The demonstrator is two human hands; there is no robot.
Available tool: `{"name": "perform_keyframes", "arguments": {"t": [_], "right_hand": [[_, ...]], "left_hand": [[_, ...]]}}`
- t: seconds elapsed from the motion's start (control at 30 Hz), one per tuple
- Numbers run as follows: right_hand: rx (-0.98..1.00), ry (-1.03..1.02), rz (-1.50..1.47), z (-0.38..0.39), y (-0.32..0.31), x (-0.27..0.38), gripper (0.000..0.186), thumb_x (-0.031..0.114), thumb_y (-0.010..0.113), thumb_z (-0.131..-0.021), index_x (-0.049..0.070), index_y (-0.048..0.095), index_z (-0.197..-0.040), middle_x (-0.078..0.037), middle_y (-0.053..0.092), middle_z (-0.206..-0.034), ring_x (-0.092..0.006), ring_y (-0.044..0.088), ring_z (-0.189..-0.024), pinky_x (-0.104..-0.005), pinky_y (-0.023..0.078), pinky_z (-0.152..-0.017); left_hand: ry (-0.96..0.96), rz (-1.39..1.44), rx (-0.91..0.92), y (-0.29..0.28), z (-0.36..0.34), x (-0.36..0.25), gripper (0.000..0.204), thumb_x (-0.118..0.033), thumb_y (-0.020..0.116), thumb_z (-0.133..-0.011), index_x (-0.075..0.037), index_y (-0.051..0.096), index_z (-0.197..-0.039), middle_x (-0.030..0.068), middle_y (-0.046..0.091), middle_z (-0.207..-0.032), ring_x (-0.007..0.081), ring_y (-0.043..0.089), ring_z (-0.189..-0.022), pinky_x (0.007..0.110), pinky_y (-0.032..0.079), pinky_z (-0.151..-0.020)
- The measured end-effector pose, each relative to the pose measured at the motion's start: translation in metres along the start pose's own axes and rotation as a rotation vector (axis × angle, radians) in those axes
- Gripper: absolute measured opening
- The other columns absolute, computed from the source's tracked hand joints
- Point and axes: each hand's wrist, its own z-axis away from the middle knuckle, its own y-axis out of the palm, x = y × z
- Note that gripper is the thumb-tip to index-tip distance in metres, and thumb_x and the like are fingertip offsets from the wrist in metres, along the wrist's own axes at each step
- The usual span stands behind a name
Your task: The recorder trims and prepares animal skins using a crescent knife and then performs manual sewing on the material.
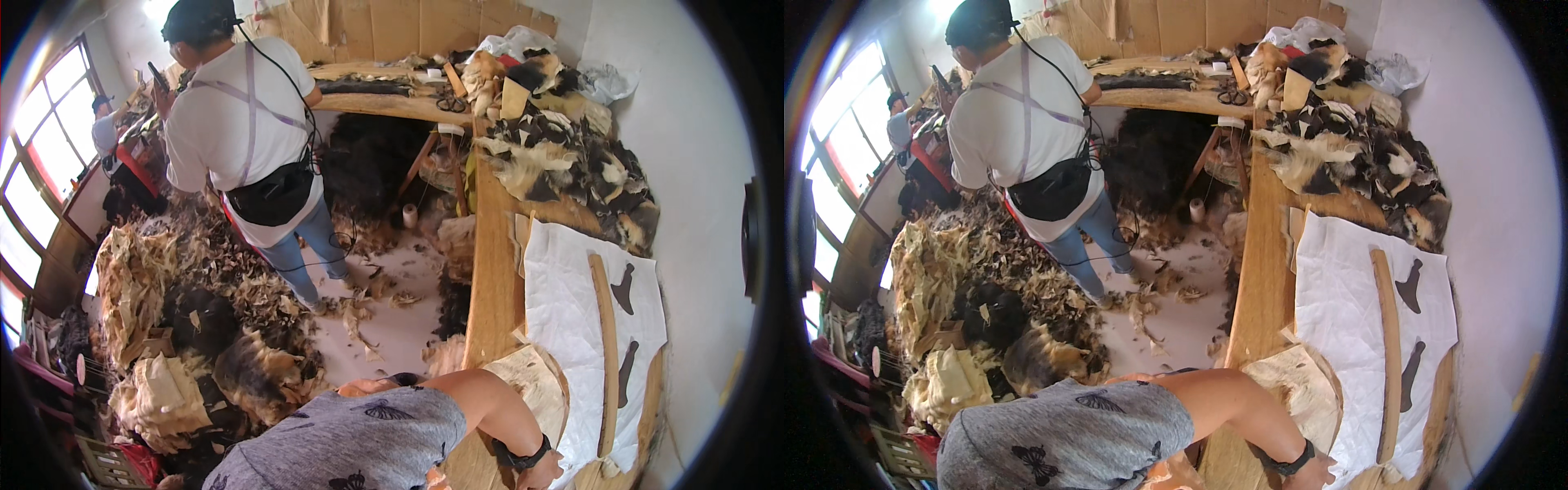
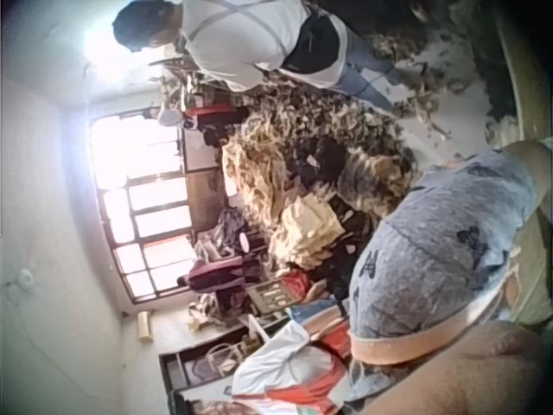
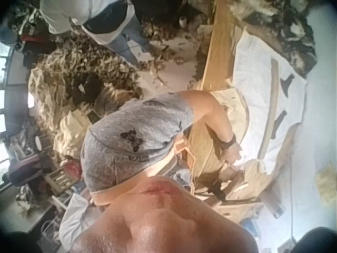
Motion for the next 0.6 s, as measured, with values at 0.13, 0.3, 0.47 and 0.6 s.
{"name": "perform_keyframes", "arguments": {"t": [0.13,0.3,0.47,0.6], "right_hand": [[-0.025,-0.026,-0.027,-0.009,0.004,0.014,0.036,0.033,0.053,-0.091,0.008,0.056,-0.115,-0.009,0.059,-0.101,-0.0237,0.054,-0.089,-0.0342,0.042,-0.076],[-0.057,-0.108,-0.091,-0.039,0.018,0.058,0.035,0.033,0.053,-0.091,0.007,0.058,-0.114,-0.009,0.060,-0.099,-0.0226,0.055,-0.087,-0.0335,0.043,-0.074],[-0.085,-0.235,-0.167,-0.077,0.035,0.127,0.034,0.033,0.053,-0.091,0.007,0.059,-0.113,-0.008,0.061,-0.097,-0.0216,0.056,-0.084,-0.0329,0.043,-0.073],[-0.098,-0.261,-0.220,-0.088,0.043,0.144,0.034,0.033,0.052,-0.092,0.006,0.060,-0.112,-0.008,0.062,-0.095,-0.0207,0.057,-0.083,-0.0324,0.044,-0.071]], "left_hand": [[0.004,0.050,0.007,-0.004,0.004,0.005,0.036,-0.045,0.054,-0.083,-0.025,0.059,-0.112,0.0041,0.060,-0.111,0.0289,0.048,-0.112,0.056,0.039,-0.090],[-0.011,0.073,0.056,-0.008,0.000,0.000,0.038,-0.046,0.055,-0.083,-0.024,0.059,-0.113,0.0070,0.060,-0.111,0.0302,0.048,-0.112,0.055,0.040,-0.088],[-0.043,0.057,0.052,-0.005,-0.005,-0.003,0.039,-0.049,0.054,-0.083,-0.023,0.061,-0.111,0.0104,0.061,-0.108,0.0323,0.055,-0.103,0.050,0.043,-0.085],[-0.020,0.056,0.055,-0.002,-0.013,0.000,0.038,-0.050,0.052,-0.084,-0.022,0.062,-0.108,0.0122,0.063,-0.105,0.0338,0.057,-0.100,0.049,0.045,-0.082]]}}
